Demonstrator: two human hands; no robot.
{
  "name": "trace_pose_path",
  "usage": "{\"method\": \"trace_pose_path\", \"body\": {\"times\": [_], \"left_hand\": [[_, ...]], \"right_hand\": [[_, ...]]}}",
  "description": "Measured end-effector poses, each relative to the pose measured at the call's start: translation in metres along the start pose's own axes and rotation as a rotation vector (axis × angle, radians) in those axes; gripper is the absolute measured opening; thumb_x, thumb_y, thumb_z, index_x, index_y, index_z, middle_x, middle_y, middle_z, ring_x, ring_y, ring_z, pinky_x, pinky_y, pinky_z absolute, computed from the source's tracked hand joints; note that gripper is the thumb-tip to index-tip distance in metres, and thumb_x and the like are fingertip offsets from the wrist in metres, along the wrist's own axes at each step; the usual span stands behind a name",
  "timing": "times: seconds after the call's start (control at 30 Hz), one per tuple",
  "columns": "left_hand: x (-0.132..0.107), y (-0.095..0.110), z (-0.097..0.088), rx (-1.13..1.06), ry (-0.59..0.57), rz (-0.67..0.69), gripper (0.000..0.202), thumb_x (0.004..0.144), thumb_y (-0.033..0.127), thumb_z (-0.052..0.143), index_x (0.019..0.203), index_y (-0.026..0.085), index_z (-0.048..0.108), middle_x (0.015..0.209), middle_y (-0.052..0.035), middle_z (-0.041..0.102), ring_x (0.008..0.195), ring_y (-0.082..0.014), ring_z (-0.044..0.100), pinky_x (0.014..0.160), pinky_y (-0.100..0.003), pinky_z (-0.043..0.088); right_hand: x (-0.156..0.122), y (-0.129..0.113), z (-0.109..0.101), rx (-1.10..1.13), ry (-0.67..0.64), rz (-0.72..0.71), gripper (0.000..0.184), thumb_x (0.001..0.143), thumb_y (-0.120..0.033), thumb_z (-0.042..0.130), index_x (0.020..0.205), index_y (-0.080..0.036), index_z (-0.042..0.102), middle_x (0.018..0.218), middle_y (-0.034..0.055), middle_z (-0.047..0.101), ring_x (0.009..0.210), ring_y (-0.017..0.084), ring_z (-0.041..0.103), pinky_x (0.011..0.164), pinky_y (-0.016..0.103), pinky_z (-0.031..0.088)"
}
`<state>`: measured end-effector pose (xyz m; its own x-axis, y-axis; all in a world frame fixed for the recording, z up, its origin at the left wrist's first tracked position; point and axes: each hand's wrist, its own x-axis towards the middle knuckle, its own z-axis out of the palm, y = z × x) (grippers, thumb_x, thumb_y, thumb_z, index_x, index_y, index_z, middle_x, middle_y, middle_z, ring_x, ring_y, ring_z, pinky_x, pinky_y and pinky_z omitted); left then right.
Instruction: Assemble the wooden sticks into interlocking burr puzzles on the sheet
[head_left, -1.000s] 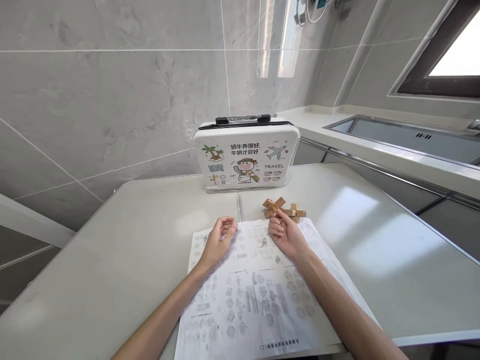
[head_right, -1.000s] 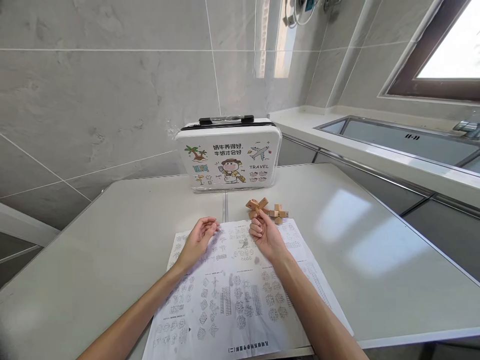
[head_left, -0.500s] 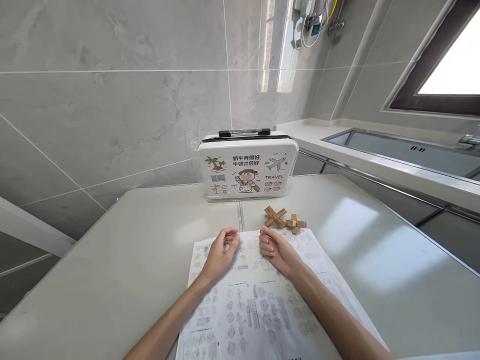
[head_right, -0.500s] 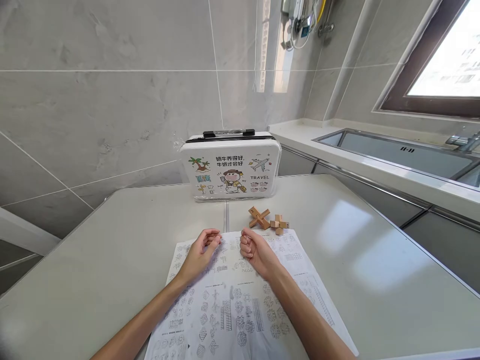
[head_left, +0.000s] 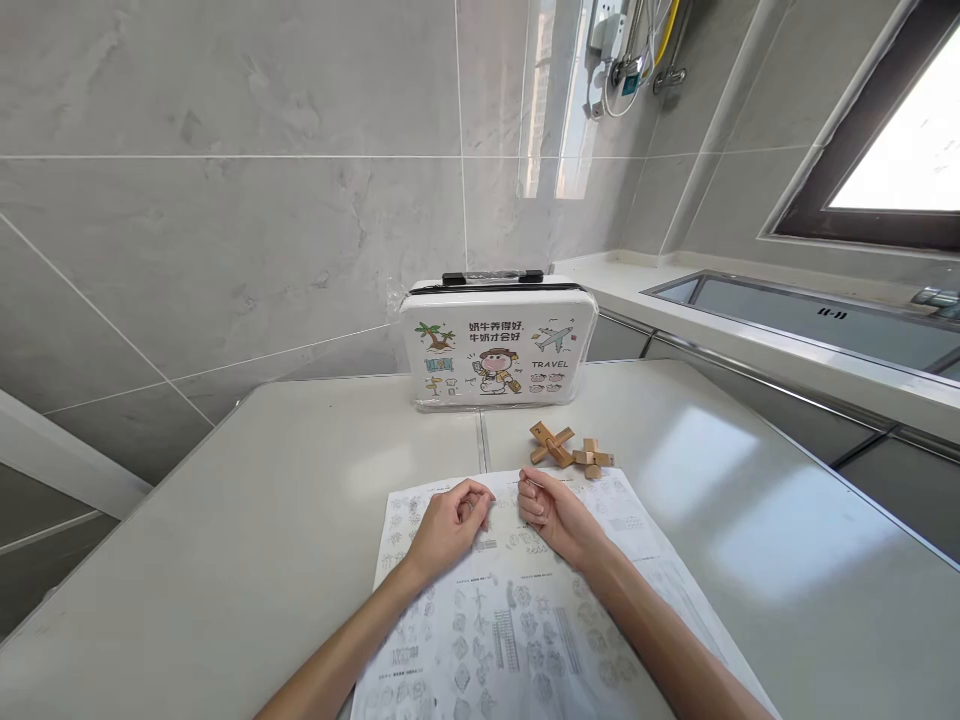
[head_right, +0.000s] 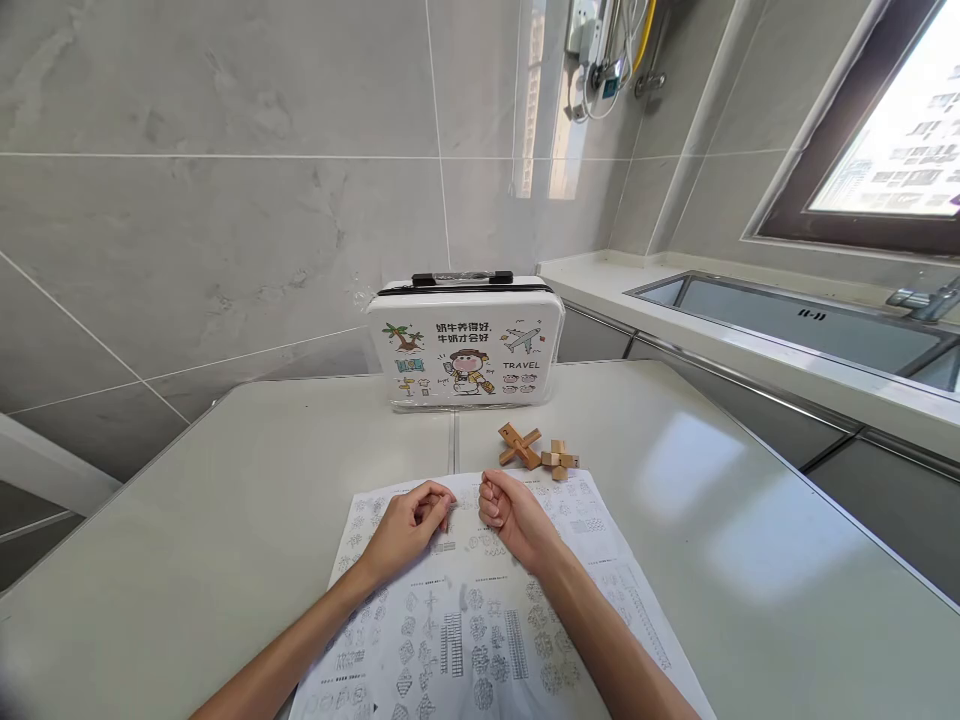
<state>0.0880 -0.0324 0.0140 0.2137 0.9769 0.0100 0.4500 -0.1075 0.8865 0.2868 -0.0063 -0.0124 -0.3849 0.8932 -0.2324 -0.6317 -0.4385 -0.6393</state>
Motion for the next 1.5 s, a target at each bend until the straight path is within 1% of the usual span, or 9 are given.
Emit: {"method": "trace_pose_path", "body": {"times": [0.1, 0.33, 0.5, 0.77, 0.9, 1.1, 1.27, 1.5], "left_hand": [[-0.0004, -0.0001, 0.0006, 0.026, -0.009, 0.006, 0.039, 0.098, 0.056, 0.051, 0.094, 0.022, 0.069, 0.067, -0.0007, 0.068, 0.059, -0.0162, 0.055, 0.058, -0.028, 0.038], [-0.0001, -0.0029, 0.0014, 0.037, -0.012, 0.021, 0.037, 0.099, 0.054, 0.051, 0.095, 0.022, 0.069, 0.068, -0.0005, 0.068, 0.061, -0.0162, 0.056, 0.059, -0.027, 0.039], [-0.0001, -0.0028, 0.0019, 0.032, -0.017, 0.024, 0.036, 0.099, 0.054, 0.052, 0.095, 0.022, 0.069, 0.068, -0.0004, 0.068, 0.061, -0.0164, 0.057, 0.06, -0.027, 0.039], [-0.0001, -0.0017, 0.0023, 0.061, -0.035, 0.015, 0.036, 0.1, 0.052, 0.05, 0.096, 0.021, 0.069, 0.07, -0.0004, 0.069, 0.063, -0.0156, 0.058, 0.062, -0.026, 0.041], [-0.0002, -0.0013, 0.0025, 0.074, -0.032, 0.01, 0.035, 0.1, 0.051, 0.05, 0.096, 0.022, 0.068, 0.07, 0.0006, 0.069, 0.062, -0.0145, 0.058, 0.061, -0.026, 0.04], [0.0011, -0.0046, 0.0038, 0.07, -0.035, 0.02, 0.034, 0.1, 0.05, 0.051, 0.096, 0.021, 0.069, 0.069, 0.0008, 0.069, 0.061, -0.0135, 0.057, 0.061, -0.025, 0.04], [0.0022, -0.0074, 0.0046, 0.06, -0.037, 0.016, 0.035, 0.1, 0.051, 0.051, 0.097, 0.021, 0.069, 0.07, 0.0003, 0.069, 0.06, -0.0133, 0.056, 0.059, -0.024, 0.039], [0.0015, -0.0066, 0.0046, 0.066, -0.041, 0.023, 0.034, 0.1, 0.05, 0.051, 0.096, 0.021, 0.068, 0.069, 0.0006, 0.068, 0.061, -0.0136, 0.057, 0.06, -0.024, 0.04]], "right_hand": [[0.0003, 0.0003, 0.0008, 0.022, 0.006, 0.004, 0.029, 0.084, -0.034, 0.079, 0.077, -0.019, 0.055, 0.069, -0.0046, 0.046, 0.051, 0.007, 0.035, 0.046, 0.023, 0.031], [0.0, -0.0002, 0.0024, 0.046, 0.013, 0.014, 0.027, 0.083, -0.03, 0.079, 0.076, -0.018, 0.056, 0.068, -0.0049, 0.044, 0.052, 0.006, 0.034, 0.046, 0.02, 0.03], [0.0003, -0.0004, 0.0016, 0.04, 0.008, 0.019, 0.028, 0.083, -0.03, 0.079, 0.076, -0.019, 0.054, 0.068, -0.0051, 0.045, 0.051, 0.006, 0.034, 0.046, 0.02, 0.03], [0.0002, -0.0003, 0.0003, 0.074, 0.022, 0.026, 0.027, 0.081, -0.028, 0.081, 0.076, -0.017, 0.057, 0.067, -0.0044, 0.047, 0.051, 0.006, 0.036, 0.046, 0.02, 0.031], [0.0008, -0.0002, 0.0002, 0.092, 0.026, 0.028, 0.026, 0.081, -0.027, 0.082, 0.075, -0.017, 0.058, 0.066, -0.0044, 0.047, 0.051, 0.006, 0.035, 0.045, 0.019, 0.031], [0.0008, -0.0001, -0.0001, 0.092, 0.023, 0.021, 0.023, 0.084, -0.025, 0.08, 0.077, -0.017, 0.059, 0.067, -0.0037, 0.048, 0.051, 0.006, 0.035, 0.045, 0.019, 0.032], [-0.0016, -0.0019, 0.0025, 0.083, 0.029, 0.025, 0.025, 0.082, -0.026, 0.081, 0.077, -0.017, 0.059, 0.067, -0.0039, 0.047, 0.051, 0.006, 0.036, 0.045, 0.019, 0.032], [-0.0008, -0.0015, 0.0011, 0.073, 0.021, 0.027, 0.025, 0.081, -0.026, 0.081, 0.076, -0.017, 0.058, 0.066, -0.0043, 0.048, 0.051, 0.006, 0.036, 0.045, 0.02, 0.031]]}}
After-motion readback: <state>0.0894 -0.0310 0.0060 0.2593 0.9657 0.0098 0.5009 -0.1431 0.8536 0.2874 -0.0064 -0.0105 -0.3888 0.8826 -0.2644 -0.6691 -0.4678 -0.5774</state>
